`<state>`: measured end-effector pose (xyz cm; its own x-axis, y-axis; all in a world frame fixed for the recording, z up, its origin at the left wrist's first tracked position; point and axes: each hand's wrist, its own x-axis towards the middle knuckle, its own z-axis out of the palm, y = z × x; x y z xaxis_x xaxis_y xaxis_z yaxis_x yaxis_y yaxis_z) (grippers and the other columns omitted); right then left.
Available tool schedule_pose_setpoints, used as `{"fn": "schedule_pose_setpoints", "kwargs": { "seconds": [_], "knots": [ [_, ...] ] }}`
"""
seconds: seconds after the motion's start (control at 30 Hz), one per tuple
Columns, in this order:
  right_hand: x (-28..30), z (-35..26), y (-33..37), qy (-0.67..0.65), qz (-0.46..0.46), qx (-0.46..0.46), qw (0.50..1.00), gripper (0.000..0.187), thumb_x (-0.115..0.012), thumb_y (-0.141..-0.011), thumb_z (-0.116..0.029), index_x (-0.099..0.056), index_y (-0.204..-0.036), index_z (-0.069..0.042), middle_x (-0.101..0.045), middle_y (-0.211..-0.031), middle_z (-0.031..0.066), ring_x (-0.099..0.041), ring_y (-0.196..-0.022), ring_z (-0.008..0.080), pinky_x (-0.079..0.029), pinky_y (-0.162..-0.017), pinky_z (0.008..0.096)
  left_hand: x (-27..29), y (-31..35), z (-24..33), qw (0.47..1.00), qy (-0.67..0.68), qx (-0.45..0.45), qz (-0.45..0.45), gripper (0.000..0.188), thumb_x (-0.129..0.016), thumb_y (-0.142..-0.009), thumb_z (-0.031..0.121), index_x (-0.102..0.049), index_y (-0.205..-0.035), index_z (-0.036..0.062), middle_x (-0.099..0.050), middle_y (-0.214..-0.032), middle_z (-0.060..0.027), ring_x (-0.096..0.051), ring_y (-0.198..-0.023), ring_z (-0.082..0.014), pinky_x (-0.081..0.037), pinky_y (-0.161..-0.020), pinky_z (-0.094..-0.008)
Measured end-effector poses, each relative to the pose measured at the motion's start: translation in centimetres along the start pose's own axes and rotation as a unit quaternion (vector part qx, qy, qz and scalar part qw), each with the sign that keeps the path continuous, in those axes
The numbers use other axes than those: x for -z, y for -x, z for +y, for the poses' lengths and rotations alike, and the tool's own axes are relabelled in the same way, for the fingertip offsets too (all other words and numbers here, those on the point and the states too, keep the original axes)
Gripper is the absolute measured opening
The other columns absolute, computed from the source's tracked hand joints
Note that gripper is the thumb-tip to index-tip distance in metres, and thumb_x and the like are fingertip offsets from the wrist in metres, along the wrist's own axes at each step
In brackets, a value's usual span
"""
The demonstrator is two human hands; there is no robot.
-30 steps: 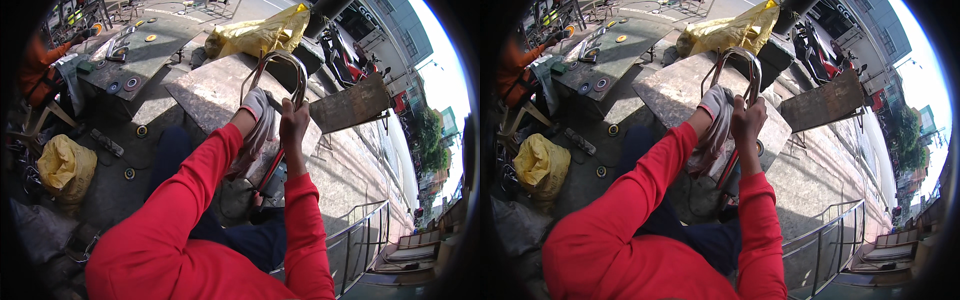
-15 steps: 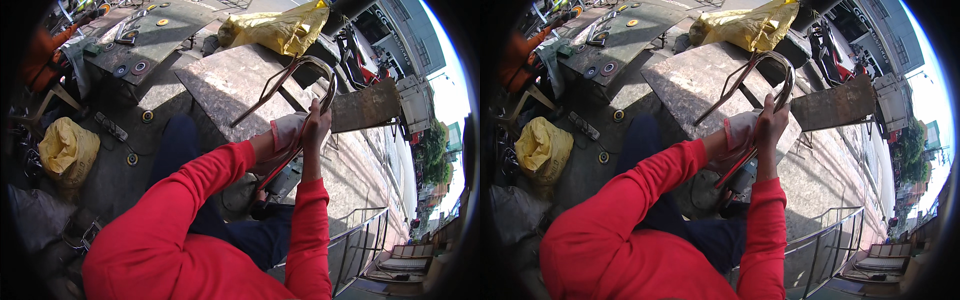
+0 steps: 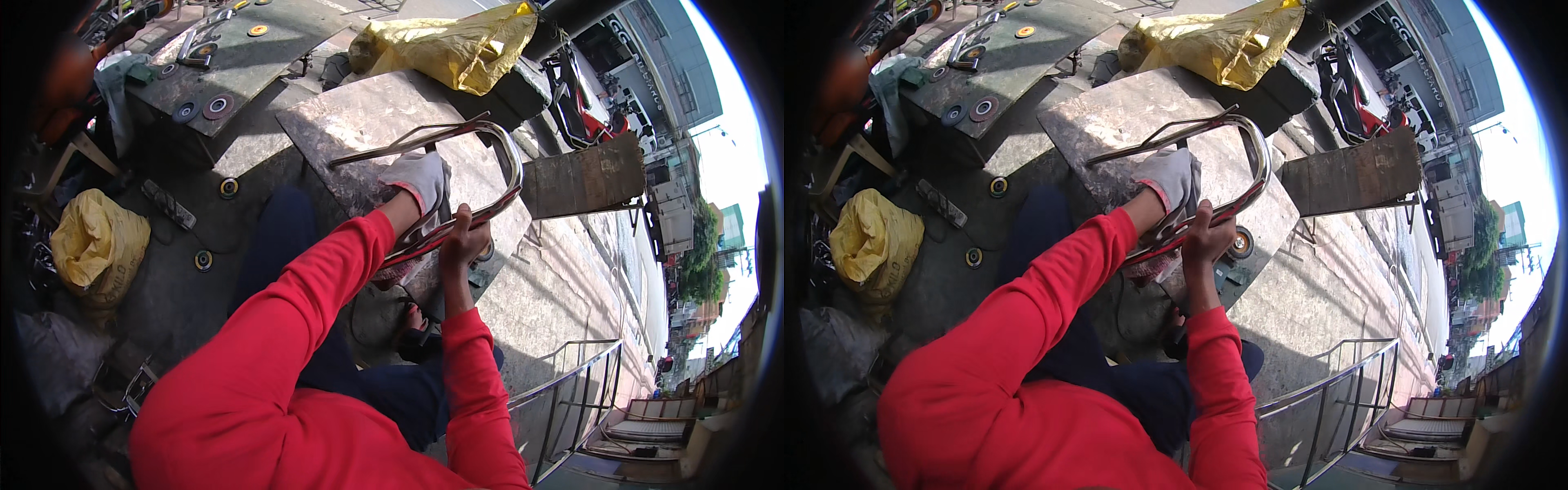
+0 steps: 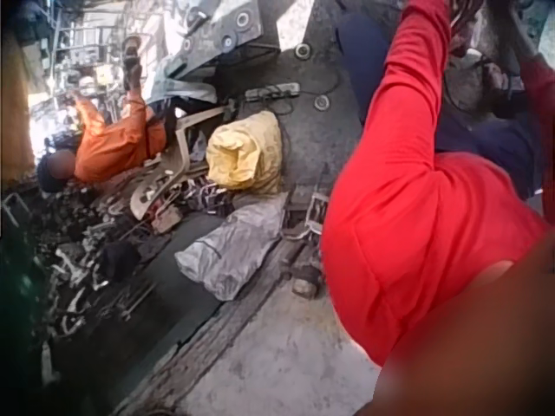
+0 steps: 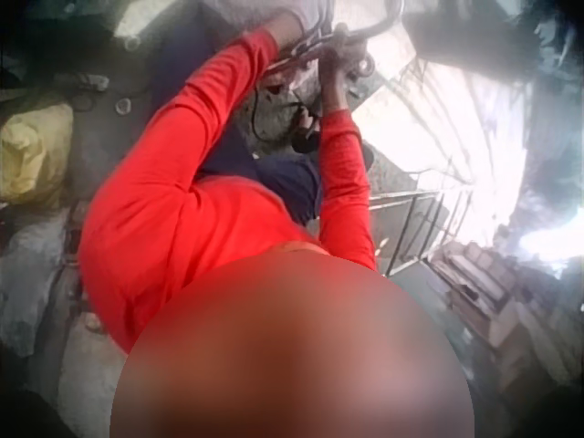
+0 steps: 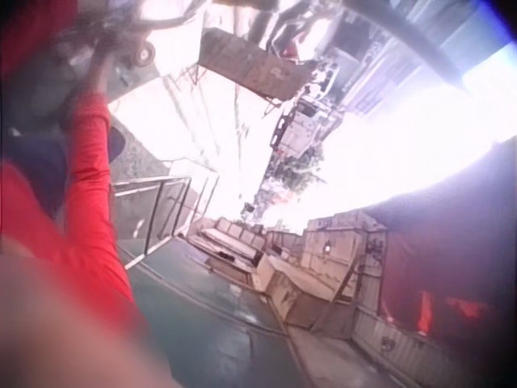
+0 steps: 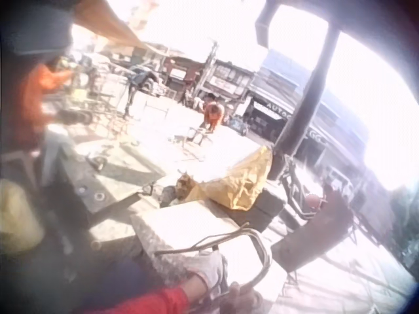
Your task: The person sits on the ground and uses a cloth to wipe and polish a curved metal frame. They rotate the frame to access different sides and continue wiping the surface repeatedly.
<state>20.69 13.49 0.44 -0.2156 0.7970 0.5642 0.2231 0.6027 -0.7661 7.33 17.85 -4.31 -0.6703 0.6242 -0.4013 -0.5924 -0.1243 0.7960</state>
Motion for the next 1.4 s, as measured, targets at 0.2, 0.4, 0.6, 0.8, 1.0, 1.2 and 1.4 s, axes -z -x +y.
{"fn": "schedule_pose_setpoints", "kwargs": {
  "seconds": [0.2, 0.4, 0.6, 0.8, 1.0, 1.2, 1.4],
  "knots": [
    [0.3, -1.9, 0.0, -0.031, 0.021, -0.049, 0.998, 0.025, -0.06, -0.087, -0.017, -0.055, -0.094, 0.006, -0.058, -0.07, 0.0085, -0.053, -0.062, 0.0174, -0.045, -0.063, 0.0325, -0.9, 2.4, 2.1, 0.92, 0.356, 0.14, -0.089, 0.023, -0.048, -0.086, 0.013, -0.05, -0.064, 0.0092, -0.051, -0.056, -0.0045, -0.049, -0.047, -0.0154, -0.042, -0.044, -0.0289],
    [3.1, -3.2, 1.1, 0.066, 0.03, 0.053, 0.996, 0.025, -0.065, -0.078, -0.011, -0.055, -0.094, 0.006, -0.059, -0.077, 0.0166, -0.061, -0.07, 0.0286, -0.048, -0.061, 0.0356, 0.0, 6.8, 3.5, 0.842, -0.389, -0.371, -0.042, 0.023, -0.074, -0.074, 0.017, -0.057, -0.075, 0.0007, -0.067, -0.082, -0.0227, -0.067, -0.09, -0.0393, -0.054, -0.071, -0.0436],
    [2.9, -2.5, 3.6, 0.128, -0.022, 0.226, 0.965, 0.04, -0.072, -0.059, -0.012, -0.051, -0.09, 0.002, -0.056, -0.096, 0.02, -0.058, -0.087, 0.0396, -0.049, -0.07, 0.0441, -1.7, 4.8, 0.0, 0.93, 0.323, -0.03, -0.171, 0.026, -0.046, -0.096, 0.023, -0.047, -0.07, 0.0215, -0.042, -0.06, 0.0038, -0.04, -0.047, -0.0143, -0.035, -0.041, -0.029],
    [1.3, -1.9, 5.2, 0.103, -0.046, 0.2, 0.973, 0.05, -0.077, -0.057, -0.018, -0.051, -0.095, -0.001, -0.058, -0.1, 0.0214, -0.06, -0.089, 0.0418, -0.05, -0.076, 0.0461, 2.4, 2.8, -2.2, 0.95, 0.286, 0.003, -0.127, 0.028, -0.041, -0.086, 0.013, -0.033, -0.061, 0.0201, -0.029, -0.054, 0.0019, -0.026, -0.041, -0.016, -0.021, -0.037, -0.0321],
    [1.4, -0.8, 5.0, 0.083, -0.024, 0.181, 0.98, 0.052, -0.077, -0.058, -0.02, -0.054, -0.1, 0.002, -0.061, -0.099, 0.0221, -0.062, -0.089, 0.0432, -0.052, -0.076, 0.0458, 5.2, 4.1, -2.0, 0.981, 0.169, -0.032, -0.095, 0.015, -0.047, -0.088, 0.02, -0.044, -0.074, 0.0157, -0.044, -0.065, -0.0054, -0.043, -0.054, -0.0224, -0.035, -0.048, -0.0352],
    [2.3, 0.5, 2.1, 0.039, 0.017, 0.085, 0.995, 0.04, -0.074, -0.065, -0.017, -0.059, -0.095, 0.004, -0.063, -0.087, 0.0199, -0.064, -0.081, 0.0374, -0.051, -0.072, 0.0411, 1.8, 4.7, -3.0, 0.917, -0.249, -0.285, -0.126, 0.016, -0.053, -0.089, 0.027, -0.056, -0.087, 0.0112, -0.06, -0.076, -0.0127, -0.06, -0.066, -0.0289, -0.049, -0.059, -0.0383],
    [3.4, 1.7, -0.4, 0.035, 0.049, 0.088, 0.994, 0.027, -0.07, -0.074, -0.016, -0.057, -0.09, 0.002, -0.061, -0.072, 0.0147, -0.062, -0.066, 0.0291, -0.048, -0.064, 0.0361, -0.3, 7.5, -4.3, 0.651, -0.573, -0.488, -0.102, 0.019, -0.065, -0.082, 0.017, -0.056, -0.096, 0.0074, -0.064, -0.079, -0.0117, -0.066, -0.067, -0.0308, -0.054, -0.06, -0.0381]
  ]
}}
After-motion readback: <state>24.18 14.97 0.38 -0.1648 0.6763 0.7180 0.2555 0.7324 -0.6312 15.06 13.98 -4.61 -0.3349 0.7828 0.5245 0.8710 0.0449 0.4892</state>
